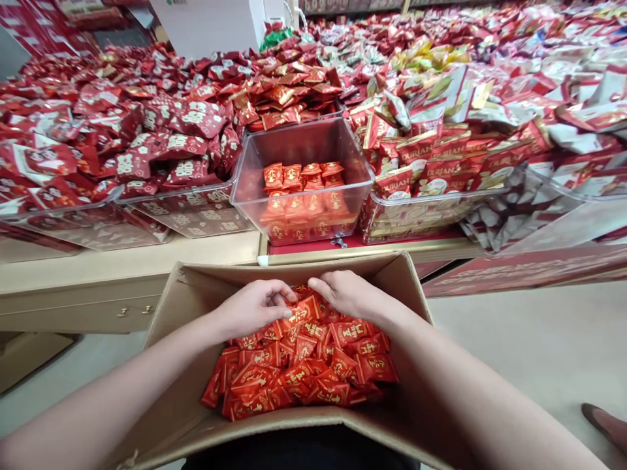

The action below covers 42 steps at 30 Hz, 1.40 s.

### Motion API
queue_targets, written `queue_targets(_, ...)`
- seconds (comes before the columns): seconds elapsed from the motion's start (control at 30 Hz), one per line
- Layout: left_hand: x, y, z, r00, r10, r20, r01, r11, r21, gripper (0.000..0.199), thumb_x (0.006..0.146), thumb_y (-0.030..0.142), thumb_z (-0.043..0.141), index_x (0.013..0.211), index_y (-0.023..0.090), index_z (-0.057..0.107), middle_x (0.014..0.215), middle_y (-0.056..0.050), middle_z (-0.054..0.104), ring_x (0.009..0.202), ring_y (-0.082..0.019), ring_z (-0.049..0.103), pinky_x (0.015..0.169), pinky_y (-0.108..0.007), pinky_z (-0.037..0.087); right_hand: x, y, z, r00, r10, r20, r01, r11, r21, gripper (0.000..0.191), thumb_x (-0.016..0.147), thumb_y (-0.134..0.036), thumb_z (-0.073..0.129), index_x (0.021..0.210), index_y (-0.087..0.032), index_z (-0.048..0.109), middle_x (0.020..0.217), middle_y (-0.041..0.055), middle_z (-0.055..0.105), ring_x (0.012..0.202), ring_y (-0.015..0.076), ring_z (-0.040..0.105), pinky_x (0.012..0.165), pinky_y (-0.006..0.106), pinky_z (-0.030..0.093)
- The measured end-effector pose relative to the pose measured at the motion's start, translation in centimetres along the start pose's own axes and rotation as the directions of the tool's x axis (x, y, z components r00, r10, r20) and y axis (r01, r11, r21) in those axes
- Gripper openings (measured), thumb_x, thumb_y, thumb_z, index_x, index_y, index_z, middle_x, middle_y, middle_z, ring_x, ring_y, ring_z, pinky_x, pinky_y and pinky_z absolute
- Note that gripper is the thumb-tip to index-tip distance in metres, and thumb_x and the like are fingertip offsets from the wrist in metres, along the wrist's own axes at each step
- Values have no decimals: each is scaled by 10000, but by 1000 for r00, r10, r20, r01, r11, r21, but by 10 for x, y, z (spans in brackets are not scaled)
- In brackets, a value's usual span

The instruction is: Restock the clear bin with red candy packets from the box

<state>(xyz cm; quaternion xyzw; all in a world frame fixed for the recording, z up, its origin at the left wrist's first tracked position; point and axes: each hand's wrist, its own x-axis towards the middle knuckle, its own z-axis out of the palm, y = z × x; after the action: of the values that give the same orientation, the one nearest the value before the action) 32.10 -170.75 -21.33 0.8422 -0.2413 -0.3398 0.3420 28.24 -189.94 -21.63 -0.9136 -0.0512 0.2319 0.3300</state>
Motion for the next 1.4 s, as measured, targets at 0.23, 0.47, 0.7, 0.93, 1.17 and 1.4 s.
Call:
queue_targets(0.23,-10,1,0,987,39,-158,-104,898,-428,176,689,207,566,837,146,494,617,42,504,557,-73,494,551,-195,404,-5,-4,-1,992,-98,76,38,821,569,354,723,-463,503,830,-126,517,687,39,616,570,120,569,526,236,439)
queue_targets(0.47,-15,4,-1,996,90,-24,-86,776,-625,384,686,218,602,1051,154,502,911,-51,600,793,-136,558,722,-268,437,-6,-13,1,995,-101,-11,85,776,625,308,723,-446,513,735,-141,481,559,-16,549,482,83,510,488,218,424)
queue_targets(0.7,-25,14,3,951,96,-294,-219,882,-418,287,692,233,580,971,176,543,903,-39,627,785,-165,575,731,-271,449,-6,-21,4,991,-2,-133,102,652,752,306,722,-465,508,716,-174,412,568,-27,552,418,75,486,392,196,387)
queue_targets(0.93,-32,11,4,755,472,-455,-392,882,263,231,680,107,510,898,181,524,899,-67,517,861,-187,492,764,-300,418,-8,-45,13,994,-10,-111,100,515,851,343,653,-465,590,770,-177,445,552,-35,534,456,87,495,451,218,418)
queue_targets(1.17,-32,-1,5,619,568,-543,-583,795,167,537,710,226,551,1175,262,285,1247,-102,289,1081,-235,391,811,-329,432,-18,-50,-7,942,-59,-331,283,670,687,244,699,-414,563,800,-195,518,725,10,562,562,119,528,522,252,454)
queue_targets(1.4,-22,-8,4,548,467,-694,-577,812,91,402,730,96,426,1082,279,363,1196,-90,358,865,-168,514,594,-246,477,21,-86,-119,707,-186,-682,424,883,199,295,714,-457,511,873,-211,473,679,30,545,607,156,540,533,272,481)
